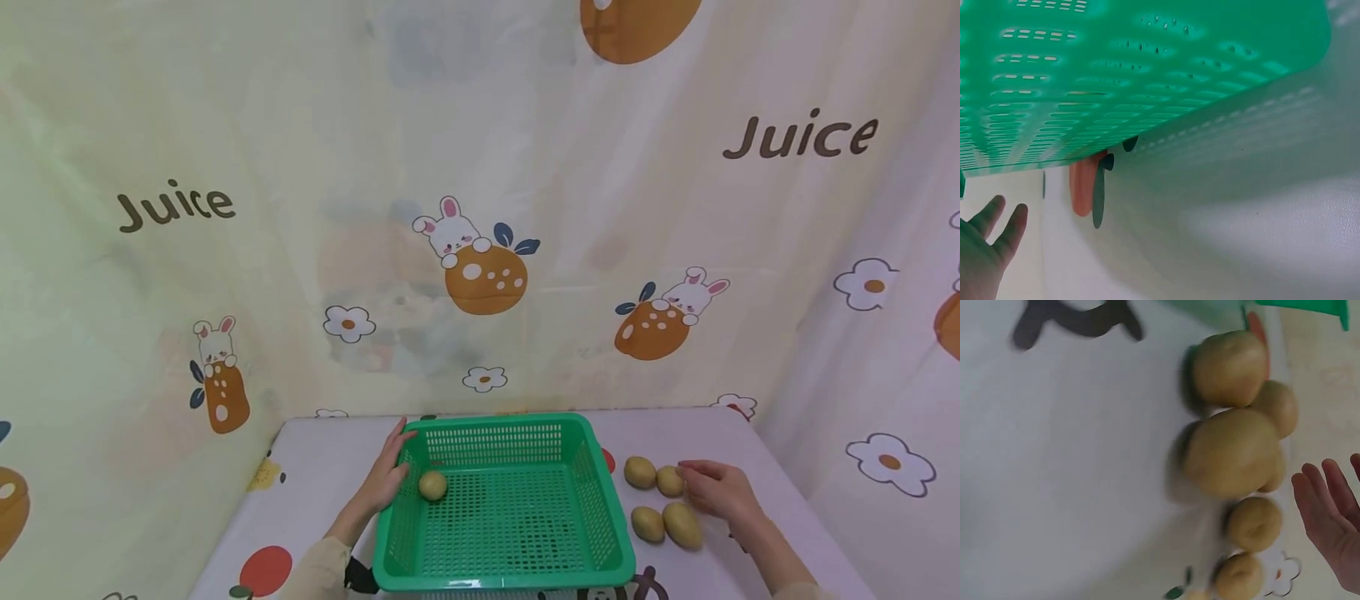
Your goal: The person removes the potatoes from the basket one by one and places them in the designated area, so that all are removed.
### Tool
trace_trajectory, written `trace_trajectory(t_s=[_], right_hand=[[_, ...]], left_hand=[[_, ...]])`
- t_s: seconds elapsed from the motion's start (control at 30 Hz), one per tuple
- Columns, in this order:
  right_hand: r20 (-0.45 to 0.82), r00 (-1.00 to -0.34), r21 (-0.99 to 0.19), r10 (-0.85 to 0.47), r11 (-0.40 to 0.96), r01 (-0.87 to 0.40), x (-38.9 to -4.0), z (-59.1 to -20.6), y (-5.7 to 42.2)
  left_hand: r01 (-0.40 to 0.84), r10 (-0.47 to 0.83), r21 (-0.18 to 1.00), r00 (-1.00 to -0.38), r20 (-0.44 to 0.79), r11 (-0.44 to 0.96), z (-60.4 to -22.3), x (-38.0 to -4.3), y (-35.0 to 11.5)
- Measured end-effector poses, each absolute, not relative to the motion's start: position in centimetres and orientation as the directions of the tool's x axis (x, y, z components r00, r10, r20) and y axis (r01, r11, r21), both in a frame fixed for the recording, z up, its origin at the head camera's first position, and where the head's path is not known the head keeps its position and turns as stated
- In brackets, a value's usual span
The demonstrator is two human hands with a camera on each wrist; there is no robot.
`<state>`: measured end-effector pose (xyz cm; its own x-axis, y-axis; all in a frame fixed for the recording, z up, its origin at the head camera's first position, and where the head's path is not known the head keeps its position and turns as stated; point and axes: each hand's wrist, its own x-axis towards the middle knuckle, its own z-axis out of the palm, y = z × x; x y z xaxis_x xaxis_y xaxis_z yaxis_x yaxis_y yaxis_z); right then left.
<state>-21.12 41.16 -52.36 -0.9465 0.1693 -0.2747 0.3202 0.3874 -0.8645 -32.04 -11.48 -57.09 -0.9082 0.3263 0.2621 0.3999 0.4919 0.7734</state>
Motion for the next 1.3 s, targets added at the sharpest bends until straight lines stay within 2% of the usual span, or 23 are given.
trace_trajectory(t_s=[0.17, 0.4, 0.67, 0.9, 1.13, 1.3], right_hand=[[-0.229, -0.969, -0.899, 0.09, 0.362, 0.246, -22.9, -50.1, 38.4], [-0.189, -0.981, -0.974, -0.042, 0.135, 0.182, -26.2, -47.9, 32.1], [-0.192, -0.976, -0.98, -0.102, 0.072, 0.186, -29.6, -48.9, 24.7], [-0.277, -0.951, -0.956, -0.137, 0.138, 0.259, -31.0, -51.8, 18.7], [-0.306, -0.939, -0.926, -0.154, 0.276, 0.257, -31.7, -54.3, 13.7], [-0.318, -0.935, -0.919, -0.154, 0.292, 0.264, -31.5, -55.5, 11.2]], left_hand=[[0.4, 0.327, 0.776, -0.908, 0.262, 0.488, -57.1, -32.1, -11.5], [0.396, 0.34, 0.784, -0.907, 0.25, 0.479, -57.0, -32.0, -11.4], [0.408, 0.342, 0.769, -0.903, 0.26, 0.492, -57.0, -32.0, -11.4], [0.406, 0.334, 0.764, -0.905, 0.262, 0.501, -56.9, -32.1, -11.8], [0.401, 0.328, 0.765, -0.908, 0.26, 0.503, -56.8, -32.3, -11.8], [0.383, 0.341, 0.773, -0.912, 0.228, 0.506, -57.0, -32.2, -11.8]])
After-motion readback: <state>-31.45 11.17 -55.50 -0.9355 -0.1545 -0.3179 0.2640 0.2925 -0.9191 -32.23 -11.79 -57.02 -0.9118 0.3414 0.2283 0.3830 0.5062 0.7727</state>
